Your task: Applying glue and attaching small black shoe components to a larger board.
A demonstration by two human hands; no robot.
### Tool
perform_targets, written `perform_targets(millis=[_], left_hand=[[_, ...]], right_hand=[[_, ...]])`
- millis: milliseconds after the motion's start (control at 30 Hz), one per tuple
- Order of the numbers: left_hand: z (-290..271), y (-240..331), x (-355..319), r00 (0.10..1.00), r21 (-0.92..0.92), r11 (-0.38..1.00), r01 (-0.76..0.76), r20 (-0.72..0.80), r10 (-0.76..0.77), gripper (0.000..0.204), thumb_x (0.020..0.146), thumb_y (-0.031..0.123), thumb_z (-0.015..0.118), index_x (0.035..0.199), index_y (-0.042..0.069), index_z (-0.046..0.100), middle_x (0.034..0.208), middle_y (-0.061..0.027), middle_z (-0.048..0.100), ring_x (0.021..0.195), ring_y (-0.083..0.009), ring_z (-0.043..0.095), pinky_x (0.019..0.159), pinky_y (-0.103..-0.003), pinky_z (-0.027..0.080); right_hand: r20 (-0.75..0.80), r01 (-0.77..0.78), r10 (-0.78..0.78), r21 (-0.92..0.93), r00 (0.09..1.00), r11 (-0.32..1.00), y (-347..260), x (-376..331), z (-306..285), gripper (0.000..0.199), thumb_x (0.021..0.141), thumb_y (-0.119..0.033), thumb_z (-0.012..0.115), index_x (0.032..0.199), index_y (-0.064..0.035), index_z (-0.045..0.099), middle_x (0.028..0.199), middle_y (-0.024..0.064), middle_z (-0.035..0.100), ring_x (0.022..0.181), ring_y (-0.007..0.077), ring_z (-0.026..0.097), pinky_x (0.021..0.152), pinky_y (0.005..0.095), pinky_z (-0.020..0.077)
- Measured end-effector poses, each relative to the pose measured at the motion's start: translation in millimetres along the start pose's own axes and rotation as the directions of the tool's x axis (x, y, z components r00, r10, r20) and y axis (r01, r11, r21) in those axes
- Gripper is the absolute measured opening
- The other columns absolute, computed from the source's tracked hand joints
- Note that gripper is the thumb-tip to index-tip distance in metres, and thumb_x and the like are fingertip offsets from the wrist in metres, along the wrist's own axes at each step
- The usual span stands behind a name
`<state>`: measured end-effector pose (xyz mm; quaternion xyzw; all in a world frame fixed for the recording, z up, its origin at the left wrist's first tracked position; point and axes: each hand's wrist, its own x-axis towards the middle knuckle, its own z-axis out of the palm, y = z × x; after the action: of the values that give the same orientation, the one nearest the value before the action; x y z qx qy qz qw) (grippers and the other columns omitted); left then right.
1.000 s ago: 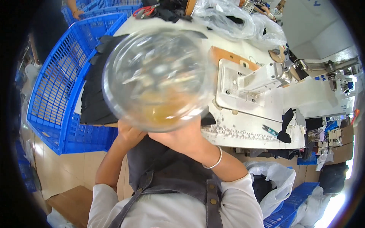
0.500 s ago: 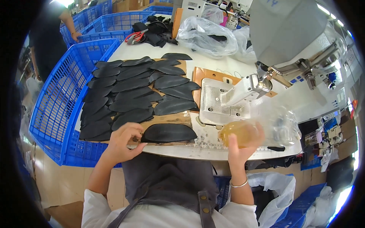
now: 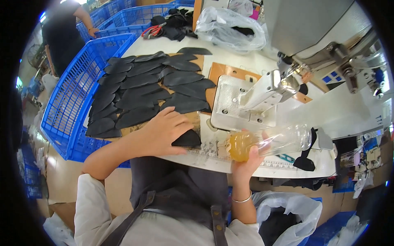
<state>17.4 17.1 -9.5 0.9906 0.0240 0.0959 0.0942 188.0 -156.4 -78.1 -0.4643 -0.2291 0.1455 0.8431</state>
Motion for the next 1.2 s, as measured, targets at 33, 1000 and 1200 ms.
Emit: perform_targets(millis=[33,1000,1200], left_hand=[[-0.3,0.2,0.9,1.000,-0.007,1.000,0.009,0.021,-0.009,0.062,0.068,0.037,0.071,0.114,0.002,0.051,0.112,-0.0130,0.052,0.107,-0.0289,0.048,0.101,-0.044,0.029],[6.0,6.2,-8.5,0.927,-0.367,0.923,0.114,-0.295,-0.232,0.018,0.071,0.015,0.068,0.074,0.007,0.052,0.091,-0.0070,0.051,0.086,-0.0267,0.049,0.076,-0.035,0.038],[15.8,3.8,-14.7,0.878,-0.484,0.863,0.142,-0.341,-0.336,0.016,0.074,0.014,0.066,0.075,0.007,0.053,0.085,-0.0070,0.051,0.084,-0.0268,0.049,0.075,-0.035,0.038]], right_hand=[[-0.008,-0.012,0.013,0.013,1.000,1.000,-1.1,-0.4,-0.8,0.064,0.082,-0.033,0.057,0.130,-0.0043,0.025,0.111,0.0267,0.051,0.103,0.0321,0.054,0.087,0.0415,0.0469],[0.263,-0.143,0.087,0.200,0.961,0.969,-17.7,-17.8,22.2,0.086,0.074,-0.050,0.059,0.137,-0.0094,0.018,0.106,0.0232,0.051,0.092,0.0340,0.057,0.078,0.0420,0.0501],[0.513,-0.261,0.183,0.085,0.839,0.961,-5.4,-24.3,43.0,0.085,0.078,-0.052,0.052,0.139,-0.0058,0.016,0.107,0.0203,0.048,0.092,0.0303,0.056,0.085,0.0451,0.0464]])
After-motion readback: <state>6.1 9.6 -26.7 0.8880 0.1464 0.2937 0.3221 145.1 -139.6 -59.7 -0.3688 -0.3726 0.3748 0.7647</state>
